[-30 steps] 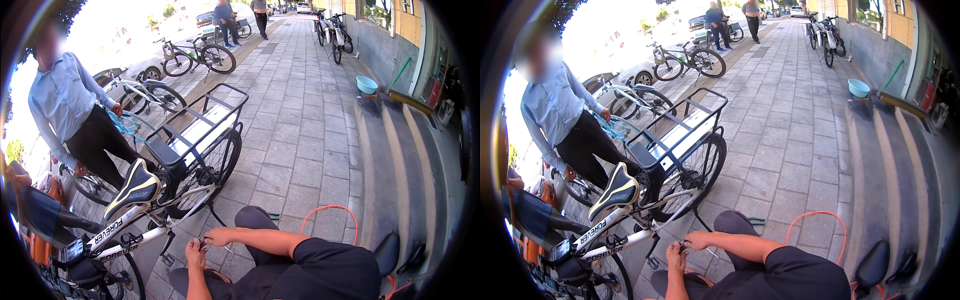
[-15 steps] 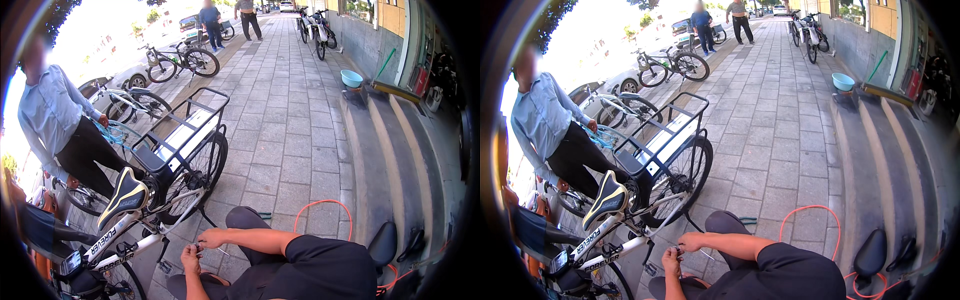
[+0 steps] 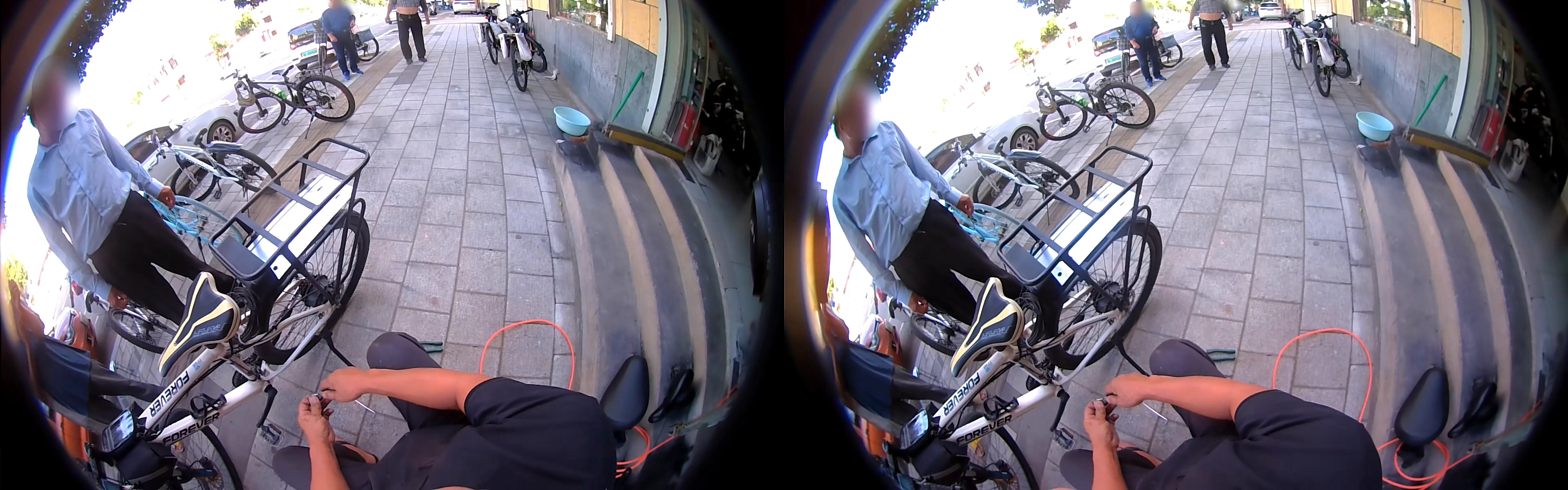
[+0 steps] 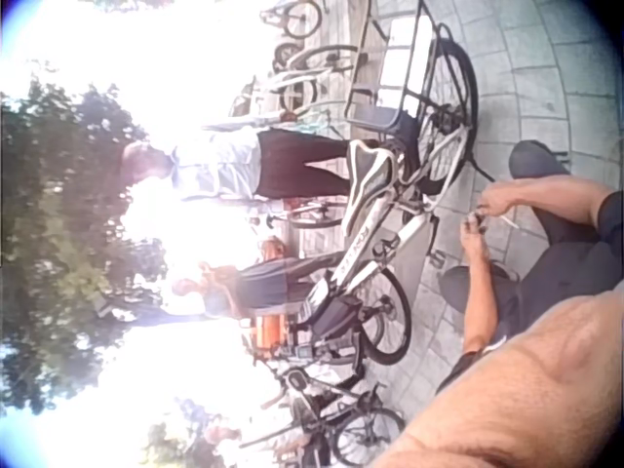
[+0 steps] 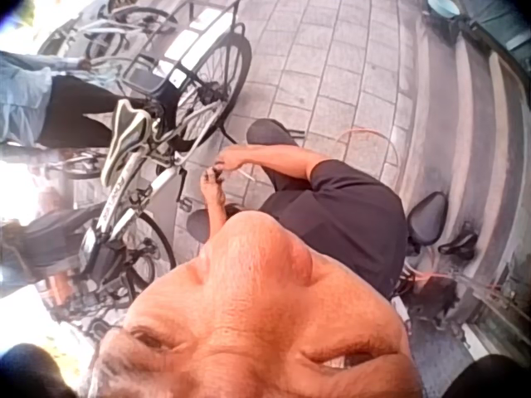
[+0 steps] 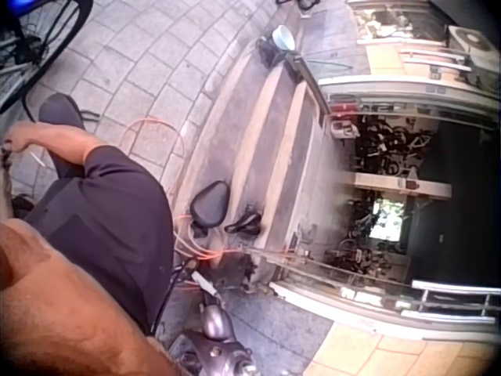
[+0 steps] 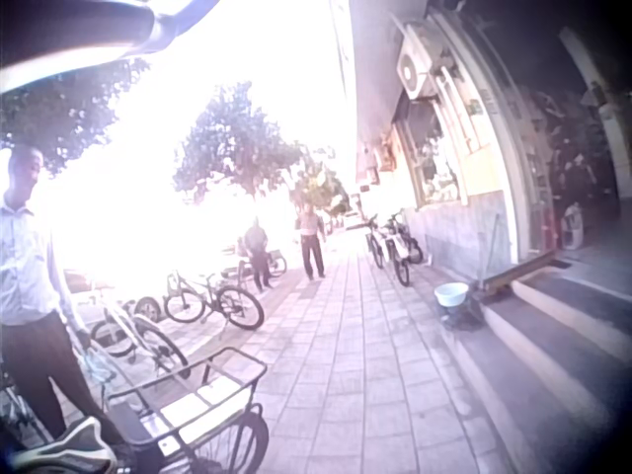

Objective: The person sits on the sidewalk and uses a wrench to loosen the bolt on the bicycle seat post. They adjust the seat height and angle, then remove the seat entirely from the frame. The person holds the detached seat and inspects it while sitting on the ground.

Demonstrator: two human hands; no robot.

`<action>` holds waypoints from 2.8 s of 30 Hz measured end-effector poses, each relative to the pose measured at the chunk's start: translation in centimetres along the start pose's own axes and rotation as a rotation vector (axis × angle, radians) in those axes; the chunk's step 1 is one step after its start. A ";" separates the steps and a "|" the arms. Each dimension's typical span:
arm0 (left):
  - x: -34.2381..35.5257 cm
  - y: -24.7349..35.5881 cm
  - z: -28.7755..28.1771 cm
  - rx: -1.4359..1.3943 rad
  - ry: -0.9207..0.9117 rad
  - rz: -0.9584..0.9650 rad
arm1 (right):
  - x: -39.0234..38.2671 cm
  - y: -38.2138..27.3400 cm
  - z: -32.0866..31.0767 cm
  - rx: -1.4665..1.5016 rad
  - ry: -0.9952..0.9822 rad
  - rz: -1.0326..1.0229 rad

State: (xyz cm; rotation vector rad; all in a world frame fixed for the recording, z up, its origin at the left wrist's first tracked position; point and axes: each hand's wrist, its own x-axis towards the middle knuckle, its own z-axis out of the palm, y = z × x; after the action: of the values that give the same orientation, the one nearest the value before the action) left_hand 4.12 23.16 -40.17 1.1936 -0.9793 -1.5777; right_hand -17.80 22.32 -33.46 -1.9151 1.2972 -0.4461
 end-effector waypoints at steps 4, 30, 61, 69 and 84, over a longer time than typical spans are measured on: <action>-1.1 0.8 1.8 -0.094 -0.074 -0.053 | -0.1 1.2 0.6 0.006 0.083 -0.001; -2.3 -19.5 4.0 0.998 -1.252 -0.785 | 1.9 0.9 -1.0 0.080 0.075 -0.010; 1.2 -11.9 -4.2 0.478 -0.103 -0.537 | 5.4 0.3 -1.8 -0.158 0.021 0.003; 1.8 -1.7 1.2 -0.393 0.068 -0.384 | 5.5 1.8 -0.9 -0.230 -0.078 0.086; 3.0 0.0 -2.9 0.055 -0.289 -0.433 | 5.1 1.1 -1.6 -0.231 -0.313 -0.003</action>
State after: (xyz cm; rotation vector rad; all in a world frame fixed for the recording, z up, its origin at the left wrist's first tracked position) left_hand 6.52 20.09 -41.59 1.2999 -0.9933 -2.1224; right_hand -17.40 16.93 -33.86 -2.0768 1.1770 0.0081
